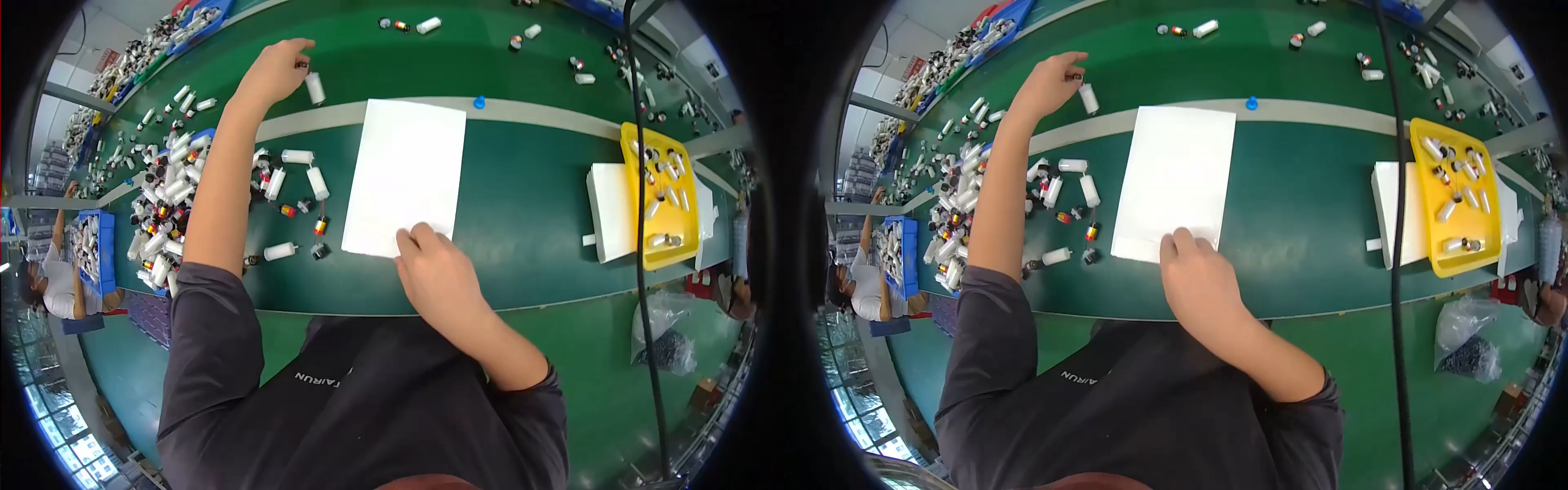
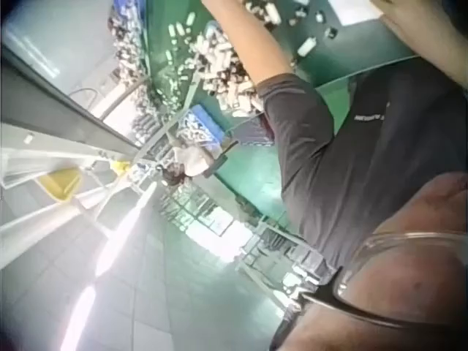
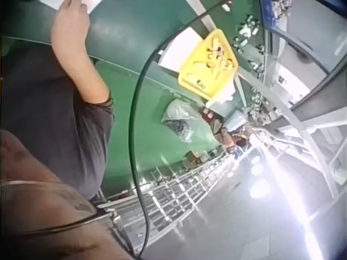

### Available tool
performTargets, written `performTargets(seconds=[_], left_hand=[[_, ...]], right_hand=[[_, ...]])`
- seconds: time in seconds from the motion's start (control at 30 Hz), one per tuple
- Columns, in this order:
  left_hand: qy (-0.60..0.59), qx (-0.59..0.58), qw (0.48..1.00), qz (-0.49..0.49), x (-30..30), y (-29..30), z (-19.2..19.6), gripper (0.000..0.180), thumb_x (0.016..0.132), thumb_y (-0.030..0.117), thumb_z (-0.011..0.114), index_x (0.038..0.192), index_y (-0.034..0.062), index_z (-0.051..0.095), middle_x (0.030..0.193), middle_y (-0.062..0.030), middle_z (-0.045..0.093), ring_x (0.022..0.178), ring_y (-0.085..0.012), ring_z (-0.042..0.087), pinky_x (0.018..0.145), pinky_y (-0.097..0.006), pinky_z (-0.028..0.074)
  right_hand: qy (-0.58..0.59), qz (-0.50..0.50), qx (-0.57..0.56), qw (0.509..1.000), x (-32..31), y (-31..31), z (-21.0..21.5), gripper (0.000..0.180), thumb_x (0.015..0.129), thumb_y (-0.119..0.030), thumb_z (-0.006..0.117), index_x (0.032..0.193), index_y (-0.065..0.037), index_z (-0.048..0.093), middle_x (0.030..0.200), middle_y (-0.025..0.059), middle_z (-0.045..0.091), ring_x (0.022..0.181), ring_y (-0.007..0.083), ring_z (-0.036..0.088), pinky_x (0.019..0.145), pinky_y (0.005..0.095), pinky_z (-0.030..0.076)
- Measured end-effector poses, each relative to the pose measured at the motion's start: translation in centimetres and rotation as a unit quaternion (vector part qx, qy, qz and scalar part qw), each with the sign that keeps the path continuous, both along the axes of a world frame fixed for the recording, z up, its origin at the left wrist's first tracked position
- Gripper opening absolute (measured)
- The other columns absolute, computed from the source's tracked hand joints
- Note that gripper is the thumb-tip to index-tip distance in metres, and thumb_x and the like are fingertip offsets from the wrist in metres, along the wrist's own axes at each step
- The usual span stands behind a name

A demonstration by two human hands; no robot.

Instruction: The person assembles small plastic components by hand on a production line.

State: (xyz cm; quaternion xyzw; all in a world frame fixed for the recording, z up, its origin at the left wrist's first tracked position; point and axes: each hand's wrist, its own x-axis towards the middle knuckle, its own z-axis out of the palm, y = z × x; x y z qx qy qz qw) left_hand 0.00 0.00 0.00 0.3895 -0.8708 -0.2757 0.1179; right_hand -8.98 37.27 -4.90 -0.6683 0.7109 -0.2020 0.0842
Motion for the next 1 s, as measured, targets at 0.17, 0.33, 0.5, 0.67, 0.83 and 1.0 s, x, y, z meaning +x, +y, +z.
performTargets(seconds=[0.17, 0.33, 0.5, 0.67, 0.83, 1.0], left_hand=[[-0.002, -0.227, 0.97, -0.089, -6.5, -3.7, -4.1, 0.053, 0.083, 0.008, 0.061, 0.136, 0.0067, 0.058, 0.148, -0.0241, 0.049, 0.132, -0.0403, 0.052, 0.111, -0.042, 0.043], [-0.011, -0.286, 0.958, -0.018, -16.3, -4.0, -9.5, 0.052, 0.096, 0.044, 0.054, 0.131, 0.0065, 0.063, 0.143, -0.0171, 0.055, 0.138, -0.0375, 0.045, 0.115, -0.051, 0.034], [-0.051, -0.281, 0.956, 0.065, -18.5, -2.0, -11.0, 0.049, 0.099, 0.048, 0.052, 0.128, 0.011, 0.066, 0.138, -0.0176, 0.06, 0.136, -0.0404, 0.048, 0.117, -0.055, 0.03], [0.291, 0.018, 0.955, -0.046, -17.9, -1.8, -7.1, 0.044, 0.106, 0.044, 0.043, 0.11, 0.0063, 0.065, 0.118, -0.0139, 0.07, 0.116, -0.029, 0.065, 0.099, -0.043, 0.05], [0.366, 0.522, 0.751, 0.171, -12.9, 10.2, 4.5, 0.044, 0.101, 0.034, 0.061, 0.13, 0.0012, 0.058, 0.102, -0.0139, 0.072, 0.097, -0.0197, 0.069, 0.082, -0.03, 0.054], [0.475, 0.589, 0.653, -0.015, -6.3, 13.6, 1.4, 0.042, 0.108, 0.04, 0.038, 0.116, 0.0043, 0.058, 0.129, -0.0208, 0.061, 0.122, -0.0351, 0.06, 0.099, -0.043, 0.05]], right_hand=[[-0.055, 0.011, -0.006, 0.998, -0.6, 0.5, 0.6, 0.016, 0.08, -0.003, 0.069, 0.092, 0.001, 0.059, 0.09, 0.013, 0.056, 0.079, 0.0265, 0.063, 0.069, 0.035, 0.056], [-0.107, 0.002, 0.012, 0.994, -0.3, -0.3, 0.9, 0.023, 0.082, -0.006, 0.072, 0.099, 0.0, 0.058, 0.095, 0.0155, 0.058, 0.085, 0.0324, 0.064, 0.075, 0.04, 0.055], [-0.124, -0.024, -0.013, 0.992, 0.0, 0.1, 1.0, 0.024, 0.083, -0.006, 0.072, 0.102, -0.001, 0.06, 0.098, 0.0166, 0.06, 0.086, 0.0365, 0.064, 0.076, 0.0419, 0.054], [-0.132, 0.005, -0.034, 0.991, -0.8, 0.2, -0.2, 0.02, 0.081, -0.003, 0.071, 0.094, -0.001, 0.056, 0.091, 0.015, 0.055, 0.084, 0.0321, 0.06, 0.073, 0.0403, 0.052], [-0.164, 0.029, 0.002, 0.986, -2.0, 0.6, 0.5, 0.024, 0.079, -0.006, 0.073, 0.093, -0.001, 0.054, 0.089, 0.0146, 0.056, 0.083, 0.0327, 0.06, 0.072, 0.0406, 0.051], [-0.351, 0.047, 0.058, 0.933, -4.8, -0.3, 3.2, 0.037, 0.078, -0.015, 0.08, 0.099, -0.004, 0.052, 0.093, 0.0138, 0.062, 0.079, 0.03, 0.063, 0.072, 0.0382, 0.052]])
